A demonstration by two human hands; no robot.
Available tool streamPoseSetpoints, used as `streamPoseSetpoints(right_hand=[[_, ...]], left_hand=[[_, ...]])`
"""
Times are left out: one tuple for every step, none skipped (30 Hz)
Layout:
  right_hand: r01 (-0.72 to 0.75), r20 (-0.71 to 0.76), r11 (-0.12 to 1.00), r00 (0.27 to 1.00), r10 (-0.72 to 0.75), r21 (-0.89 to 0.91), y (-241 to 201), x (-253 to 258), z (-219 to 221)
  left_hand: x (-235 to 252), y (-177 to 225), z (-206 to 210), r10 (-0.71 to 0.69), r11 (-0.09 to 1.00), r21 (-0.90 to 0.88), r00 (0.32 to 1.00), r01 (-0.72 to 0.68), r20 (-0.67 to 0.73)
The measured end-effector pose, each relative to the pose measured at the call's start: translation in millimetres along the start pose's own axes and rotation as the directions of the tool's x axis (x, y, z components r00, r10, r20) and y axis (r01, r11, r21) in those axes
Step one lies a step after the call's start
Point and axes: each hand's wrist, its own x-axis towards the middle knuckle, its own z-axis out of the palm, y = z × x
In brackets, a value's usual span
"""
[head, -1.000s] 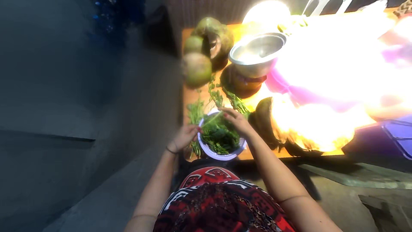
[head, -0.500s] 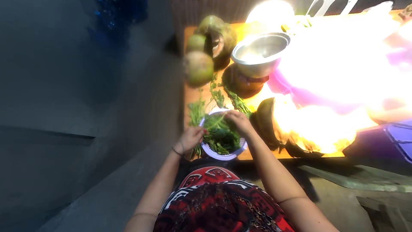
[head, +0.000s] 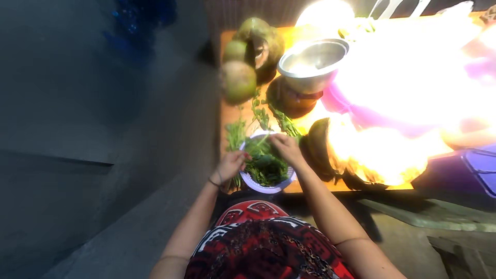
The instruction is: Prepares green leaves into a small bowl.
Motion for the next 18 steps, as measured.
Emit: streamPoseSetpoints(right_hand=[[0.021, -0.008, 1.000, 1.000, -0.021, -0.022, 0.1, 0.7, 0.0], [0.042, -0.007, 0.998, 0.999, -0.043, -0.049, 0.7, 1.3, 0.3], [0.061, -0.005, 0.994, 0.998, -0.061, -0.088, 1.0, 1.4, 0.8], [0.077, -0.003, 0.987, 0.997, -0.078, -0.137, 2.1, 1.4, 1.5], [0.093, 0.000, 0.977, 0.995, -0.095, -0.194, 3.2, 1.3, 1.9], [0.109, 0.003, 0.963, 0.994, -0.112, -0.246, 4.4, 1.4, 2.2], [0.122, 0.004, 0.951, 0.992, -0.126, -0.286, 5.7, 1.5, 2.2], [0.136, -0.010, 0.942, 0.989, -0.146, -0.307, 8.0, 1.7, 2.5], [0.148, -0.037, 0.939, 0.985, -0.167, -0.309, 10.3, 2.1, 2.8], [0.148, -0.074, 0.950, 0.982, -0.175, -0.276, 10.7, 2.0, 2.9], [0.131, -0.113, 0.970, 0.981, -0.156, -0.203, 8.7, 1.6, 2.8], [0.093, -0.153, 0.991, 0.982, -0.108, -0.099, 5.3, 1.6, 2.9], [0.042, -0.191, 0.999, 0.981, -0.037, 0.020, 1.4, 2.0, 2.9], [-0.015, -0.223, 0.991, 0.974, 0.044, 0.130, -1.6, 3.3, 2.1], [-0.054, -0.254, 0.975, 0.961, 0.109, 0.216, -2.4, 5.5, 0.5], [-0.066, -0.282, 0.961, 0.949, 0.144, 0.269, -0.4, 8.0, -1.6], [-0.052, -0.298, 0.960, 0.945, 0.136, 0.275, 2.8, 9.4, -3.9], [-0.028, -0.302, 0.970, 0.948, 0.103, 0.243, 6.3, 9.8, -5.5]], left_hand=[[-0.2, 0.7, 0.6, 0.004, 1.000, 0.016, 1.000, -0.004, 0.005], [-0.3, 1.8, 1.1, 0.009, 1.000, 0.029, 1.000, -0.009, 0.004], [-0.4, 2.9, 1.7, 0.011, 0.999, 0.036, 1.000, -0.011, 0.000], [-0.2, 3.8, 2.0, 0.007, 0.999, 0.038, 1.000, -0.007, -0.004], [0.5, 4.1, 2.0, 0.001, 0.999, 0.040, 1.000, -0.001, -0.009], [1.3, 3.5, 1.8, -0.001, 0.999, 0.043, 1.000, 0.002, -0.014], [2.0, 2.6, 2.0, 0.000, 0.999, 0.048, 1.000, 0.001, -0.019], [2.7, 1.2, 2.6, 0.006, 0.999, 0.052, 1.000, -0.005, -0.022], [2.9, 0.3, 3.7, 0.015, 0.999, 0.052, 1.000, -0.014, -0.019], [2.7, 0.2, 5.0, 0.025, 0.999, 0.046, 1.000, -0.025, -0.012], [2.2, 1.0, 6.4, 0.034, 0.999, 0.039, 0.999, -0.034, -0.003], [1.4, 2.8, 7.7, 0.037, 0.999, 0.027, 0.999, -0.037, 0.007], [0.1, 5.7, 8.1, 0.037, 0.999, 0.016, 0.999, -0.038, 0.017], [-0.7, 8.2, 8.0, 0.037, 0.999, -0.002, 0.999, -0.037, 0.022], [-1.0, 9.8, 7.2, 0.035, 0.999, -0.023, 0.999, -0.035, 0.016], [-0.5, 10.1, 6.2, 0.031, 0.998, -0.056, 0.999, -0.032, -0.010], [1.8, 8.3, 5.0, 0.019, 0.994, -0.104, 0.998, -0.026, -0.061], [6.6, 4.4, 3.5, -0.004, 0.985, -0.173, 0.991, -0.019, -0.135]])
